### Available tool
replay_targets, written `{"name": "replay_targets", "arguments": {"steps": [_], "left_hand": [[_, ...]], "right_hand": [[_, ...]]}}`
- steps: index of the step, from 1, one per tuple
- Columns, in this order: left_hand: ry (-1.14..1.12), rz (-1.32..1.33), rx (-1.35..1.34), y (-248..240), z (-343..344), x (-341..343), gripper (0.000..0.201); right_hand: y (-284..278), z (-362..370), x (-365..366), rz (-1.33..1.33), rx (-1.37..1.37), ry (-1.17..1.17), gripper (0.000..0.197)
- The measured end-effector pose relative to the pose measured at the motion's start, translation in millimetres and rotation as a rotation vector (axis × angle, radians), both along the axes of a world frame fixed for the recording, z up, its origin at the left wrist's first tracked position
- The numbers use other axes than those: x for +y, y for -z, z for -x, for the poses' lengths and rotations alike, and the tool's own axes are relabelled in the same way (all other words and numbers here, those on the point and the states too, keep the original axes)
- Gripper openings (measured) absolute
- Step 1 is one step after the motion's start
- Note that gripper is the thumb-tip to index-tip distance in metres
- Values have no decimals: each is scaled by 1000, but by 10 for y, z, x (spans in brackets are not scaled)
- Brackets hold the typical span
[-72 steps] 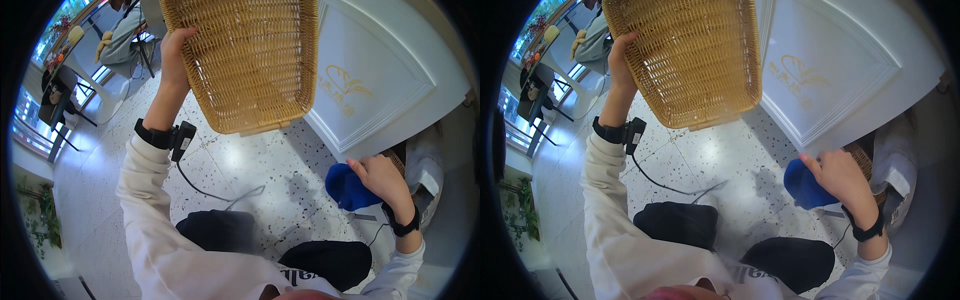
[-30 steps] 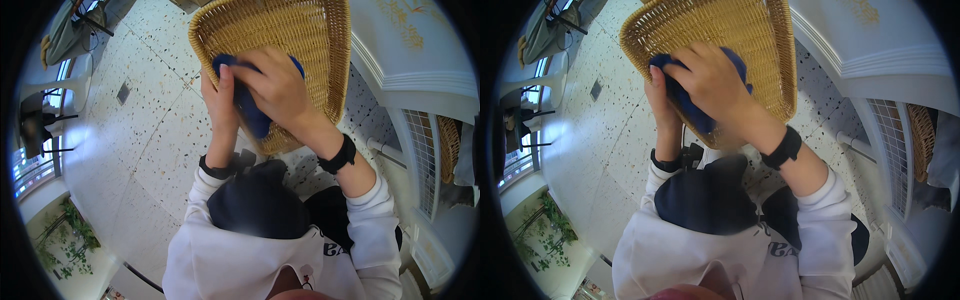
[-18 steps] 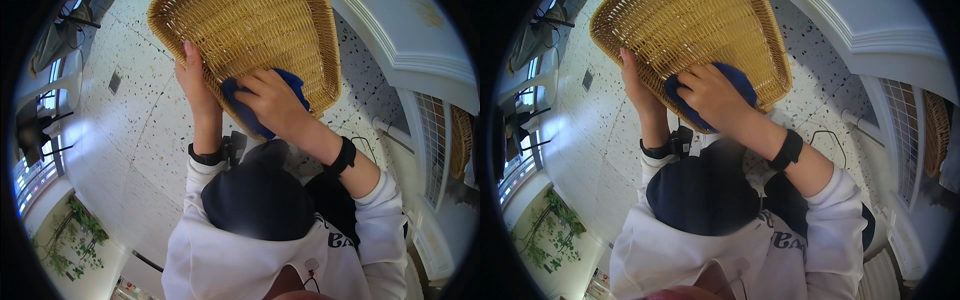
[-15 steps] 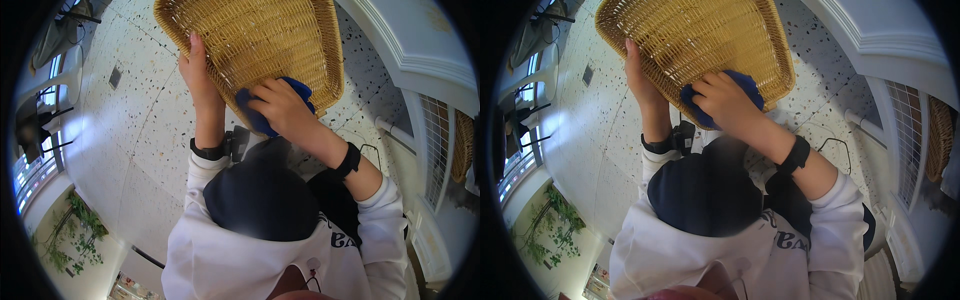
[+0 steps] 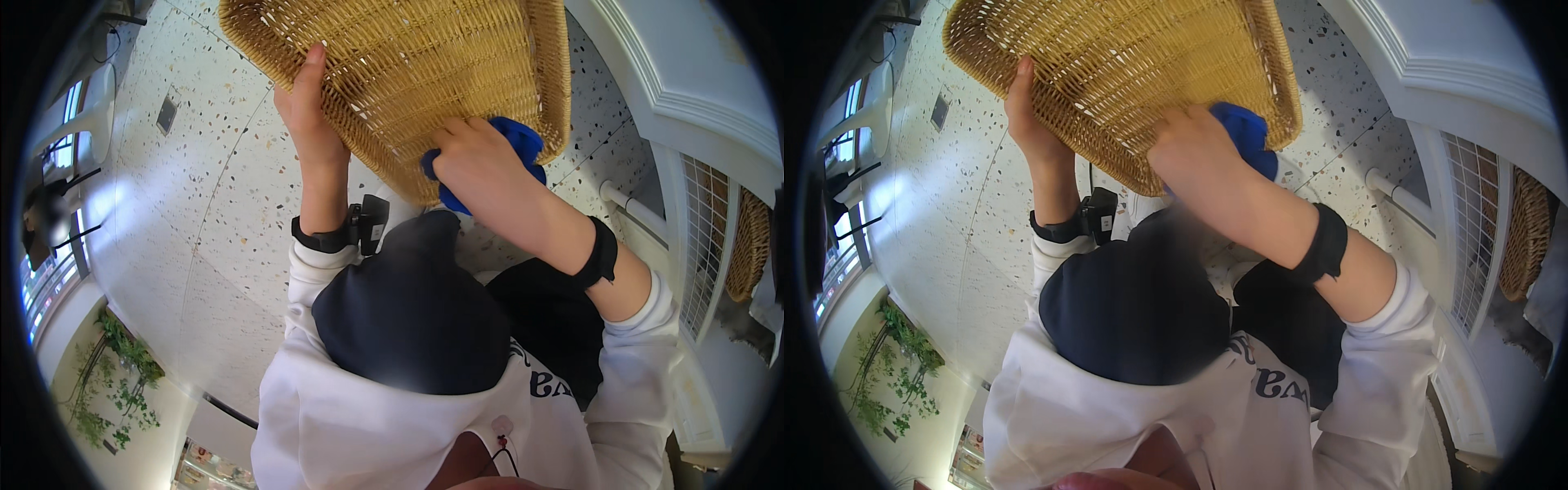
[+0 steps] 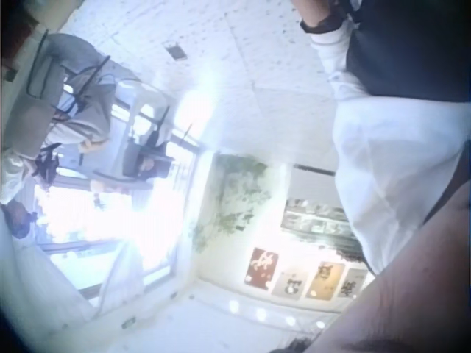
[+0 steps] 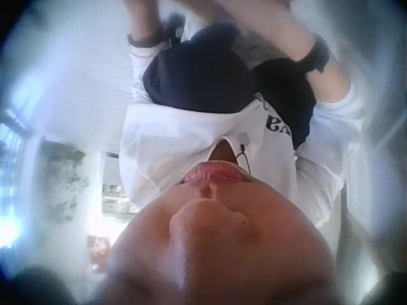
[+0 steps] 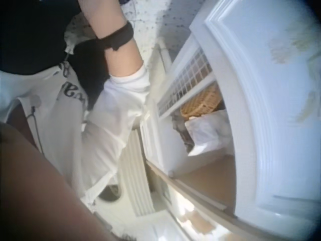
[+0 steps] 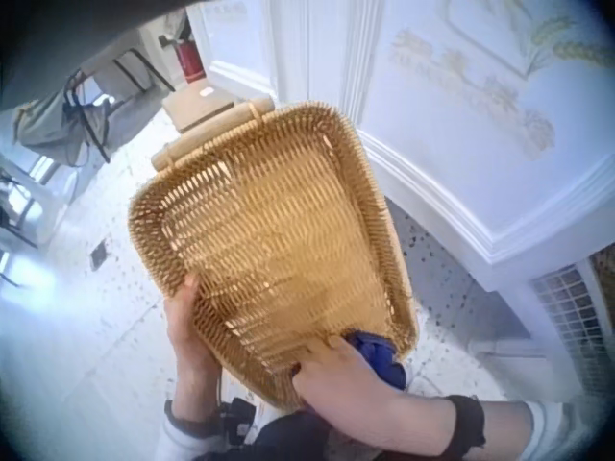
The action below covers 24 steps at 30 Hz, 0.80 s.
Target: The person wipes multiple wicker baskets with a blue cloth, handling them one at a time from a shelf. They also wipe a large white bag labeled Japanese Toast Flour and the shelf surface before placing the cleaned baskets back.
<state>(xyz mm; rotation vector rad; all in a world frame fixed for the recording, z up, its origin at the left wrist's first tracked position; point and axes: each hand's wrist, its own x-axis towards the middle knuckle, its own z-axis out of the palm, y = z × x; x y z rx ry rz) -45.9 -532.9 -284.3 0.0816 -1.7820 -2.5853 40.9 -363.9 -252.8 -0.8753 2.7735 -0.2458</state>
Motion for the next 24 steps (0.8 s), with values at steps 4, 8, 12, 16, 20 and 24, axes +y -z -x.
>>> {"name": "replay_targets", "arguments": {"steps": [4, 8, 12, 16, 20, 24], "left_hand": [[-5, 8, -91, -16, -5, -60, 41], [30, -21, -137, 1, -25, -30, 40], [82, 131, -96, -87, -105, 10, 40], [18, 88, -81, -81, -124, 99, 38], [23, 288, -23, -81, -118, 40, 38], [4, 250, -90, -57, -96, 38, 39]], "right_hand": [[-75, -28, 366, -225, -42, 127, 12], [-445, 344, 252, 142, 269, 74, 18], [-377, 932, 55, 303, 646, 104, 24], [-199, 1270, -1, 524, 833, 60, 25], [-70, 1116, 3, 585, 723, 222, 27], [295, 824, 52, 592, 645, 216, 31]]}}
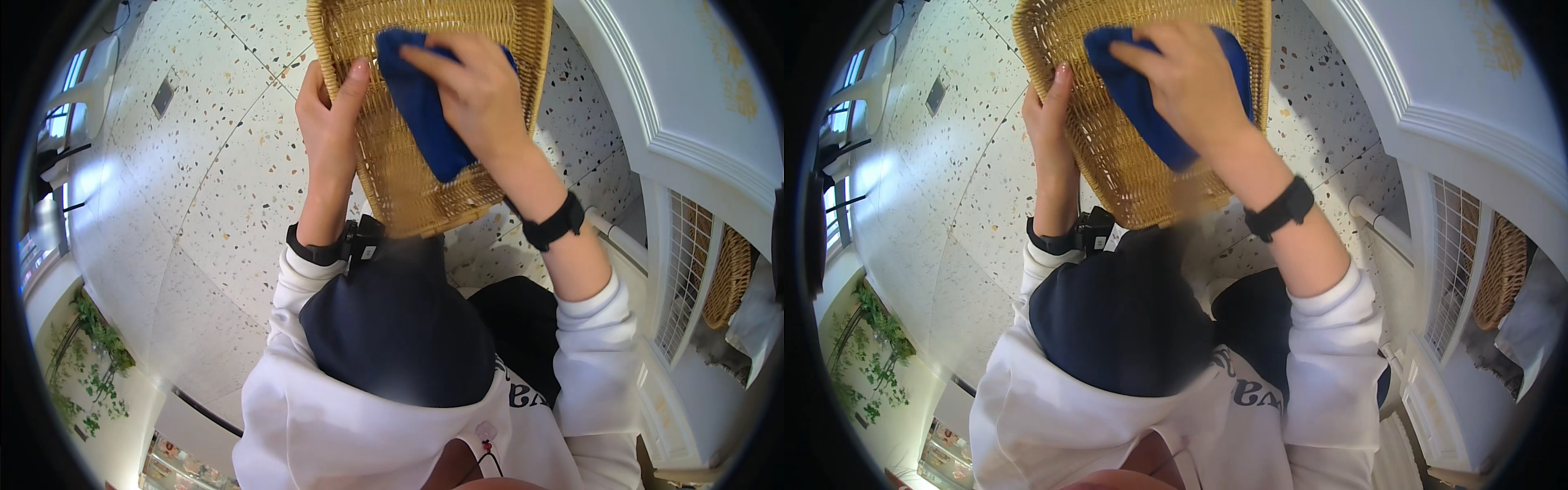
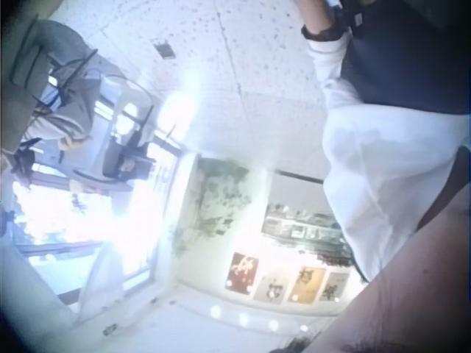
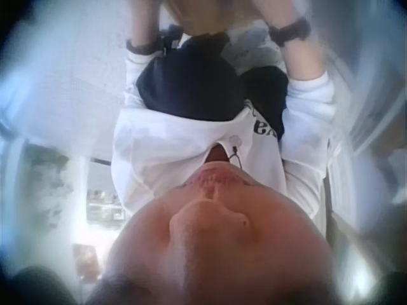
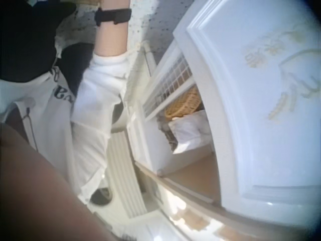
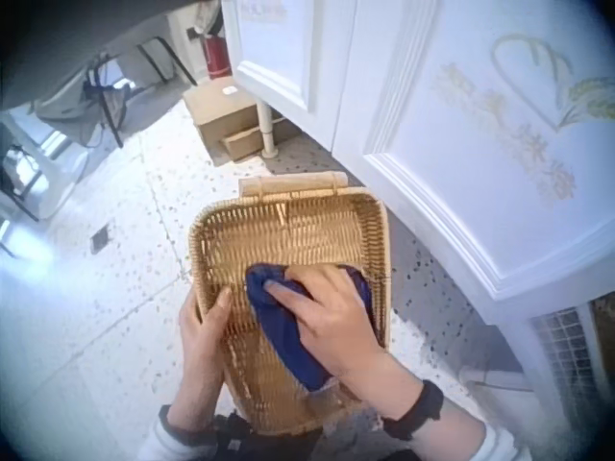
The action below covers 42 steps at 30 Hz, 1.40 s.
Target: The person wipes multiple wicker baskets with a blue cloth, handling them one at a time from a shelf. They also wipe a large white bag labeled Japanese Toast Flour and the shelf surface before placing the cleaned baskets back.
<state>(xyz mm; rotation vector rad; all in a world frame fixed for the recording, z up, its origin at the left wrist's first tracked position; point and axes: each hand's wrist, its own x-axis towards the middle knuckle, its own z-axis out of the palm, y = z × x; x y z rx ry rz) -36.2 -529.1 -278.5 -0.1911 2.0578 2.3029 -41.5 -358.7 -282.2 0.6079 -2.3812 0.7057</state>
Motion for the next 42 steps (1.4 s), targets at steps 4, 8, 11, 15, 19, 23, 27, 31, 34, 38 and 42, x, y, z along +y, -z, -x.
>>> {"name": "replay_targets", "arguments": {"steps": [4, 8, 11, 15, 19, 23, 27, 31, 34, 38, 42], "left_hand": [[-85, -158, -52, 20, 35, 10, 34], [-86, -171, -33, 7, 109, -78, 30], [-49, -62, -34, 109, 117, -57, 29], [-46, -119, -39, 186, 111, -39, 29], [-8, -114, -28, 128, 61, -5, 31], [-9, -229, -75, 97, 4, 44, 34], [-18, -300, -112, 96, -12, 6, 34], [-105, -300, -95, 92, -12, 45, 33], [-132, -252, -25, 91, 47, -54, 31], [-189, -258, -22, 92, 75, -93, 32], [-177, -128, -7, 174, 58, -65, 30]], "right_hand": [[219, -471, -10, 24, -230, -91, 35], [418, -919, 46, -22, -489, -222, 36], [476, -1045, 79, 49, -623, -220, 36], [40, -642, 153, 26, -406, -123, 32], [-347, 102, 262, -40, 50, 15, 32], [-350, 326, 51, -105, -40, 38, 38], [-175, 60, -151, -48, -127, 183, 37], [220, -270, -62, -1, -292, 79, 48], [266, -617, 13, 64, -474, 29, 44], [355, -974, 112, 86, -666, 27, 44], [195, -871, 238, 40, -680, -49, 39]]}}
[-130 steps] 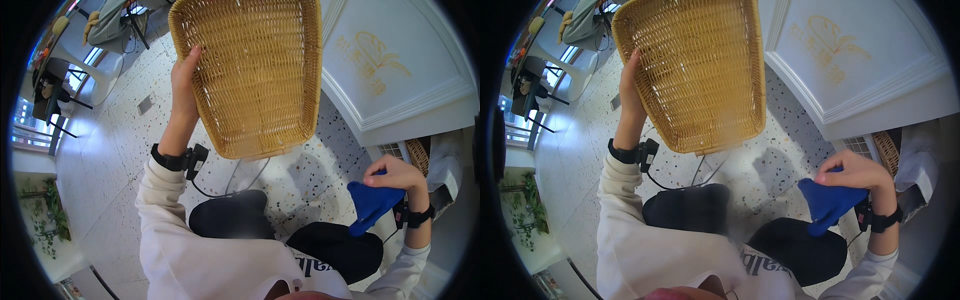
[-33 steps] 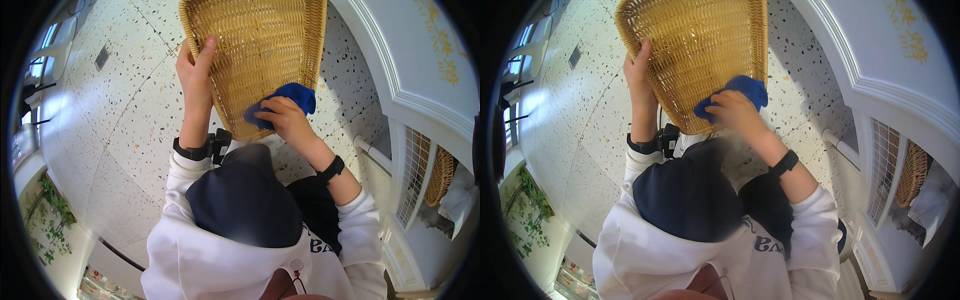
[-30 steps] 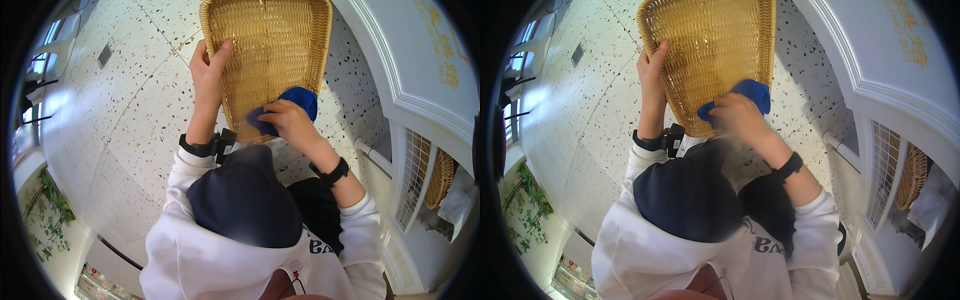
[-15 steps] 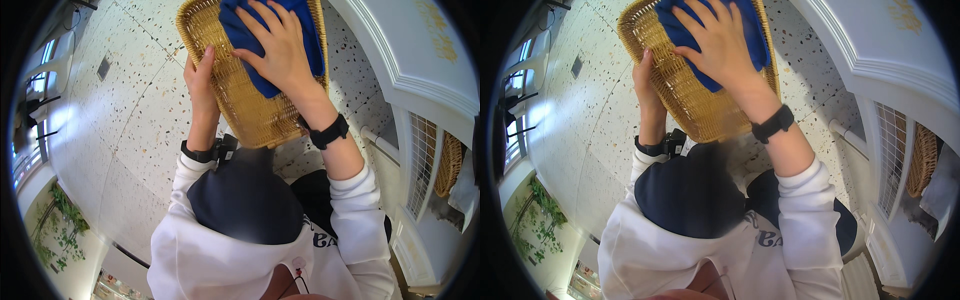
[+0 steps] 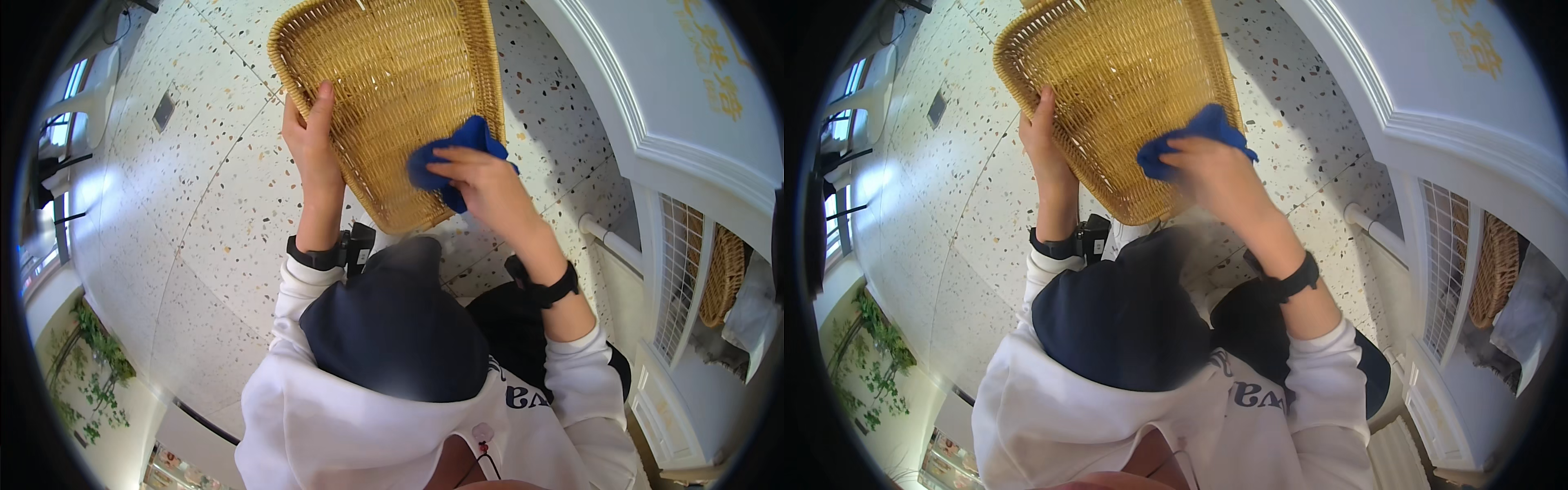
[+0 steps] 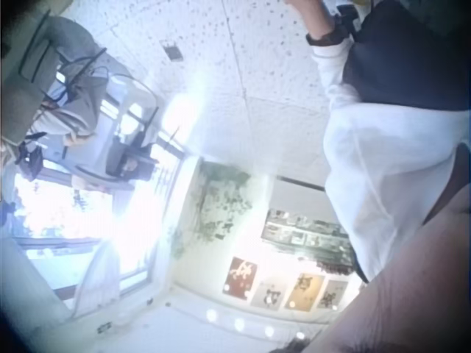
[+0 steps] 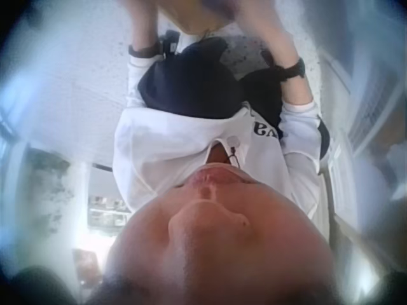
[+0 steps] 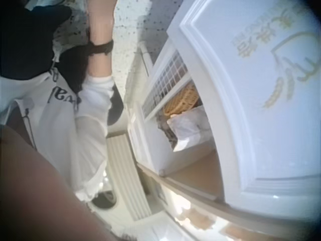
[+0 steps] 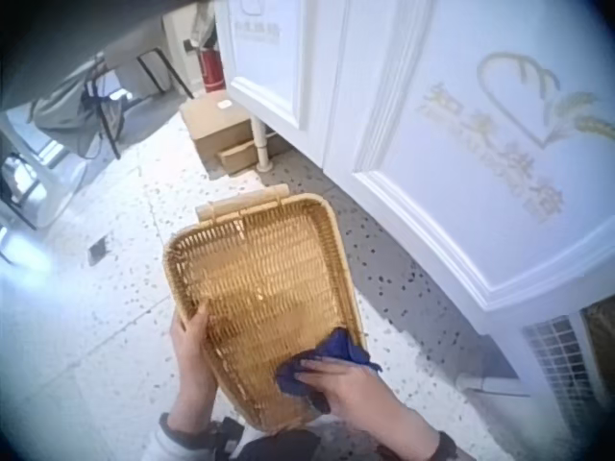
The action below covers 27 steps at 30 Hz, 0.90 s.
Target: The person wipes multiple wicker baskets with a blue cloth, handling them one at a time from a shelf. They also wipe a large white bag labeled Japanese Toast Flour and the shelf surface before placing the cleaned baskets back.
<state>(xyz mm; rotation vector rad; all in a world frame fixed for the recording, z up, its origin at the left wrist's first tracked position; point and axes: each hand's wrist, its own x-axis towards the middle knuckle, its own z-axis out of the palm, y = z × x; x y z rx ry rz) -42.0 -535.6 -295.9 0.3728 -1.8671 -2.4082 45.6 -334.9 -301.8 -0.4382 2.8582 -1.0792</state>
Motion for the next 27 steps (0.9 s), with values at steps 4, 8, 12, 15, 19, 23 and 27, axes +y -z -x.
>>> {"name": "replay_targets", "arguments": {"steps": [4, 8, 12, 15, 19, 23, 27], "left_hand": [[89, 74, 30, -57, -30, -10, 29], [152, 101, 66, 21, -65, 94, 37], [158, 79, 63, -79, -55, 68, 43], [164, 162, 61, 1, -56, 19, 40], [133, 199, 54, -30, -93, 39, 37], [69, 85, 45, -17, -34, 43, 40], [-45, 36, 138, -79, 54, -67, 42]], "right_hand": [[-515, 584, -15, -31, 432, 23, 37], [-460, 1149, -242, 63, 678, 44, 36], [-309, 1265, -260, 55, 787, 55, 37], [-210, 1205, -11, -19, 756, 114, 38], [-118, 1113, 90, -98, 696, 247, 40], [95, 901, 15, -87, 556, 276, 45], [386, 456, -103, -26, 293, 252, 44]]}}
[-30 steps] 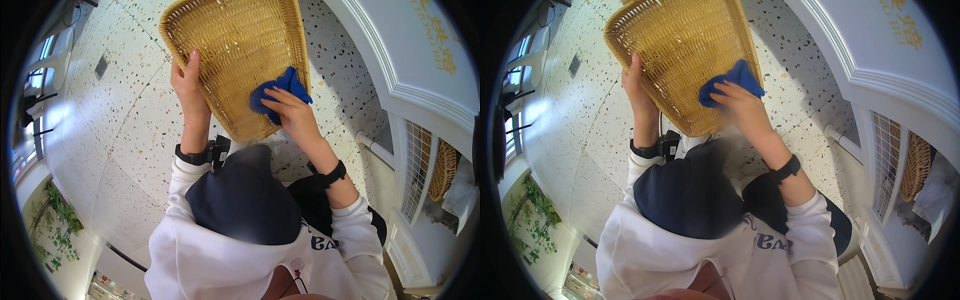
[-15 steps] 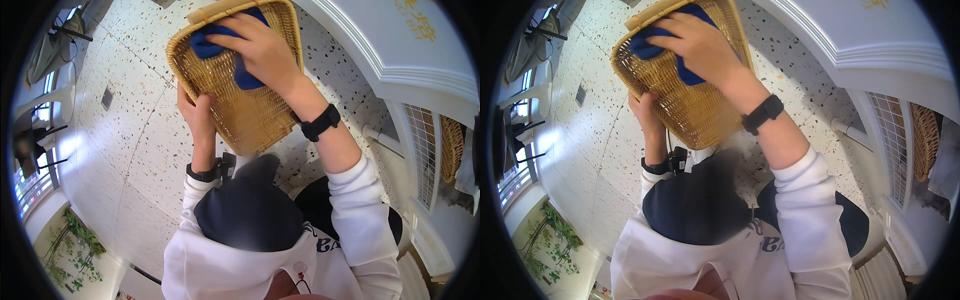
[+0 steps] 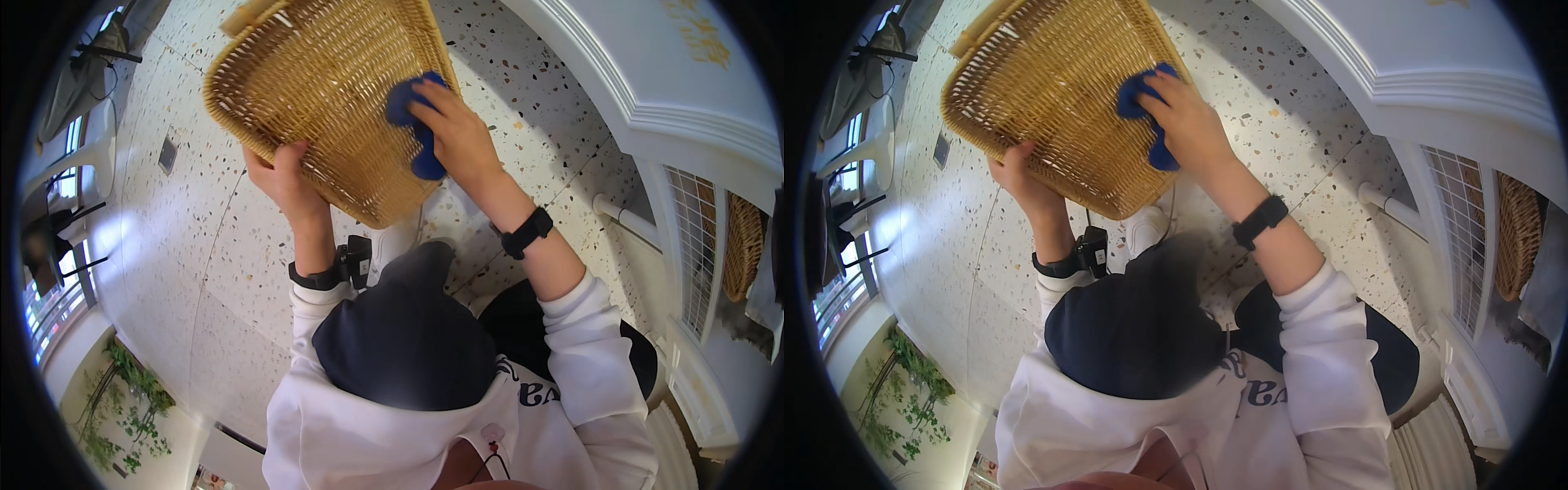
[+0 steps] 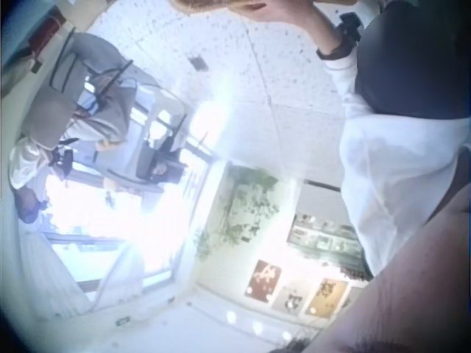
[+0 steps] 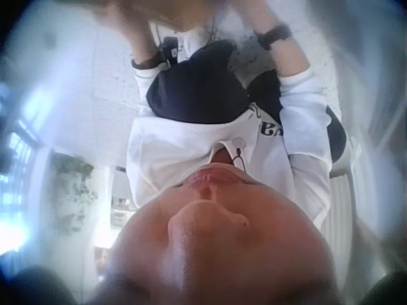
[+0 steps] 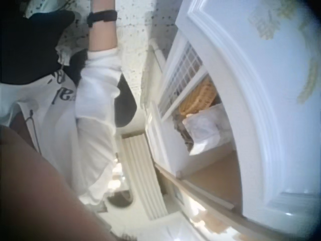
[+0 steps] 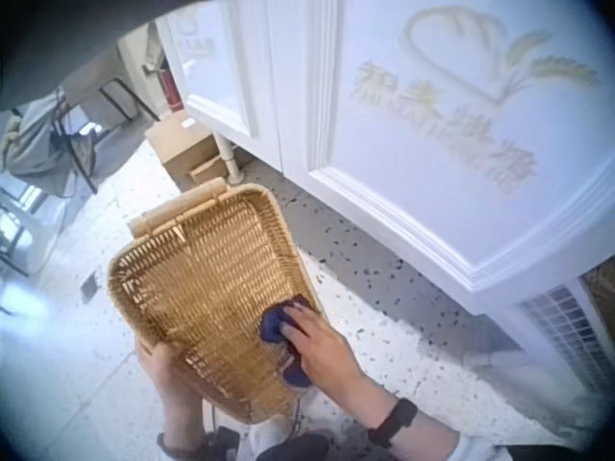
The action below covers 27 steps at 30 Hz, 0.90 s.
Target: The person wipes multiple wicker baskets with a blue cloth, handling them one at a time from a shelf. They also wipe a large white bag labeled Japanese Toast Flour and the shelf surface before placing the cleaned baskets back.
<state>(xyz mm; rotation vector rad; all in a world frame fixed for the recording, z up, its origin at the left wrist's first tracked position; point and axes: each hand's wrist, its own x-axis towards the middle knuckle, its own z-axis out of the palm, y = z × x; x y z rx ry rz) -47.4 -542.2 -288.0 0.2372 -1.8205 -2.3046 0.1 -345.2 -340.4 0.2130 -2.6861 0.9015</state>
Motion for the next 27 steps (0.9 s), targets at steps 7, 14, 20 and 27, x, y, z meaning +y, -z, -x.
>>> {"name": "replay_targets", "arguments": {"steps": [7, 14, 20, 27], "left_hand": [[-76, 139, 69, -42, -4, 1, 41], [9, 233, 129, -184, -111, 124, 47], [-38, 253, 174, -167, -105, 158, 48], [98, 260, 197, -167, -234, 348, 41]], "right_hand": [[82, -306, -171, 82, -273, 36, 39], [-20, -303, -495, -405, -469, -117, 14], [-110, -494, -821, -98, -409, -184, 19], [-122, -458, -548, 315, -620, -299, 36]]}}
